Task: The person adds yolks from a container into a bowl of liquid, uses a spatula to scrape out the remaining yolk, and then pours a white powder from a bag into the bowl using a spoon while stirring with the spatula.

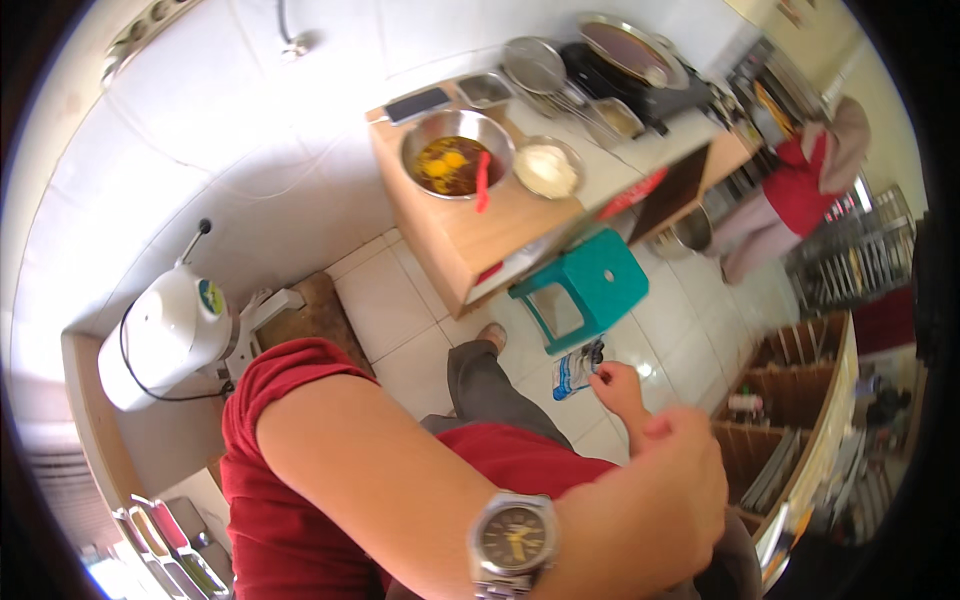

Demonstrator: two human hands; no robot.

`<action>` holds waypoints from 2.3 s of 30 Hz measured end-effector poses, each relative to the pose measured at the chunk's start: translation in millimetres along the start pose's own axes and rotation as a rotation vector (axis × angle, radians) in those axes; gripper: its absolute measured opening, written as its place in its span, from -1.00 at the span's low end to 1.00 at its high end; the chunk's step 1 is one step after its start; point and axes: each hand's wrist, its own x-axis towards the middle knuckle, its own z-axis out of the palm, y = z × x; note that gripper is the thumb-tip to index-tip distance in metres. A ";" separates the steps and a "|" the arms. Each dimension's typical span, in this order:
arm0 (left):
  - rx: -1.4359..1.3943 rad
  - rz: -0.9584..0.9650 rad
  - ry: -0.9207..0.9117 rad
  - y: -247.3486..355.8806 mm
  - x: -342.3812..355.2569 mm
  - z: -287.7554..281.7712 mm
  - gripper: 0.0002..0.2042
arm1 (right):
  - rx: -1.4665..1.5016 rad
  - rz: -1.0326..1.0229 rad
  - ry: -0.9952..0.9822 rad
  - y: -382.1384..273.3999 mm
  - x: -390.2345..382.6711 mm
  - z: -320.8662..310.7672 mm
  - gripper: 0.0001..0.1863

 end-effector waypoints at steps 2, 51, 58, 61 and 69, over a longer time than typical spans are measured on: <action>-0.114 0.003 0.047 -10.1 2.3 1.9 -0.82 | 0.121 -0.160 -0.022 -31.1 32.6 -18.4 -0.80; -2.189 -0.966 1.880 -355.5 -249.7 174.5 -0.66 | 0.094 -1.217 0.002 -453.4 251.7 0.9 -0.69; -2.096 -1.057 1.812 -375.9 -261.5 155.9 -0.66 | 0.001 -1.168 0.113 -473.2 248.7 24.2 -0.75; -2.098 -0.998 1.763 -384.6 -264.4 157.9 -0.65 | -0.030 -1.127 0.121 -482.3 247.7 33.7 -0.74; -2.111 -1.088 1.599 -395.4 -258.3 161.2 -0.62 | -0.163 -1.098 0.067 -470.8 261.8 48.9 -0.72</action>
